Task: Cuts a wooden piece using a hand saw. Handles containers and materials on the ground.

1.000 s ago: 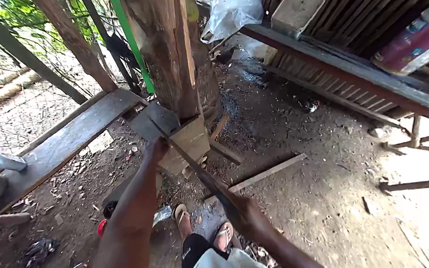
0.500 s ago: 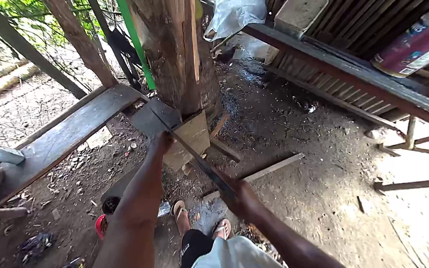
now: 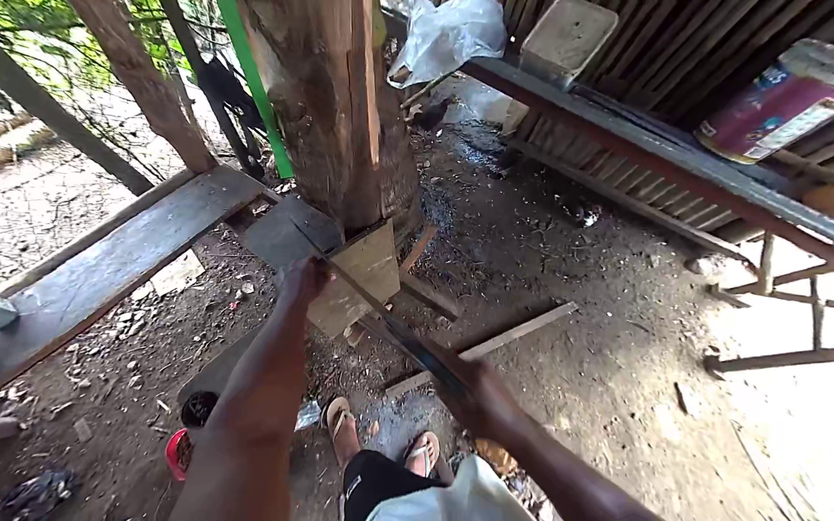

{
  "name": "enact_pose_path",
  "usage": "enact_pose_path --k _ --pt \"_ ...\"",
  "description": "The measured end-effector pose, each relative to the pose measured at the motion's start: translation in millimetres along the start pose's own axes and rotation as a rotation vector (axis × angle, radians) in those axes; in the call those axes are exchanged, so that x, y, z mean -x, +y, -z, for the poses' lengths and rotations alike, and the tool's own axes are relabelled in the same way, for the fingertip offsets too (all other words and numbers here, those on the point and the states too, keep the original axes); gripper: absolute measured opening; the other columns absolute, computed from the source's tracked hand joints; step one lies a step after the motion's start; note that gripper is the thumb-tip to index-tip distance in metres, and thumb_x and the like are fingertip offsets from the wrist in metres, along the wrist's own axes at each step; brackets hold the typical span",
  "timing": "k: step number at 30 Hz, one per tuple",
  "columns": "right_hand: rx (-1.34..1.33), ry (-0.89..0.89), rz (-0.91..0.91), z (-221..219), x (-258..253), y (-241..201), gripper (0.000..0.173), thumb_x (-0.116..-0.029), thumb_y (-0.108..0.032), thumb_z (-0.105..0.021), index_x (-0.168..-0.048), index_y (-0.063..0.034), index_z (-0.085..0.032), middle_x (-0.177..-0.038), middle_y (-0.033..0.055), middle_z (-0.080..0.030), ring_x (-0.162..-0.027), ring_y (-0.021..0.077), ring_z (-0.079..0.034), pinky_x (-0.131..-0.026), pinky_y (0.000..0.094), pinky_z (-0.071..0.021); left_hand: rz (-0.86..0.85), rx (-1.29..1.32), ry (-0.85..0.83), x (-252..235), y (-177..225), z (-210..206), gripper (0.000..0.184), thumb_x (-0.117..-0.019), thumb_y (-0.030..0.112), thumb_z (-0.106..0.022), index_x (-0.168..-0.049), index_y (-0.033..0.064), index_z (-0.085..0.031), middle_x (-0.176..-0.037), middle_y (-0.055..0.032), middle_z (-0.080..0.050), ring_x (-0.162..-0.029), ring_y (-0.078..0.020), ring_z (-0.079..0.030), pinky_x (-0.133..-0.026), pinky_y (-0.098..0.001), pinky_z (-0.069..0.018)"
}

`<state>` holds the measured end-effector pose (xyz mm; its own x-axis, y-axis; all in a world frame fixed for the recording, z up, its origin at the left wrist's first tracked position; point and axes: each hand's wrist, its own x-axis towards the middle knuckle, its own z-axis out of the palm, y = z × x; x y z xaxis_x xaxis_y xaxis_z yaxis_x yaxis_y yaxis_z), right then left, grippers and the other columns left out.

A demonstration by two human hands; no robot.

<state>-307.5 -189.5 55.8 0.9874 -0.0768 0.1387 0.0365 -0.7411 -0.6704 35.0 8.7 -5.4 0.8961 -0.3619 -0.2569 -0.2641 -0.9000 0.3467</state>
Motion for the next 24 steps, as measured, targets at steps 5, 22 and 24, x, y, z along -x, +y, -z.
enact_pose_path --k 5,22,24 --pt "0.047 0.05 0.034 47 94 -10 0.046 -0.0989 -0.025 -0.062 -0.144 -0.0137 -0.062 -0.091 0.0084 -0.077 -0.068 0.0157 -0.072 -0.061 0.0368 -0.0616 0.056 0.018 -0.017 -1 4 -3 0.047 -0.0928 0.04 -0.075 -0.118 0.0004 -0.068 -0.117 -0.0269 -0.068 -0.117 -0.0473 -0.063 -0.099 -0.0706 -0.0477" --pt "0.046 0.043 0.047 7 43 10 0.057 -0.0909 -0.024 -0.063 -0.148 -0.0191 -0.058 -0.085 0.006 -0.074 -0.062 0.0198 -0.069 -0.055 0.0448 -0.0586 0.058 -0.049 -0.003 9 12 5 0.043 -0.0955 0.041 -0.072 -0.116 0.0027 -0.07 -0.114 -0.027 -0.07 -0.114 -0.0486 -0.064 -0.094 -0.0731 -0.0474" --pt "-0.01 -0.051 0.003 -24 -29 -1 0.061 -0.0912 -0.02 -0.064 -0.151 -0.0185 -0.055 -0.093 0.0095 -0.076 -0.072 0.0267 -0.072 -0.064 0.0531 -0.0594 0.026 -0.012 0.037 17 7 1 0.039 -0.0946 0.035 -0.073 -0.119 0.0048 -0.07 -0.115 -0.026 -0.07 -0.114 -0.0482 -0.065 -0.095 -0.0731 -0.0475"
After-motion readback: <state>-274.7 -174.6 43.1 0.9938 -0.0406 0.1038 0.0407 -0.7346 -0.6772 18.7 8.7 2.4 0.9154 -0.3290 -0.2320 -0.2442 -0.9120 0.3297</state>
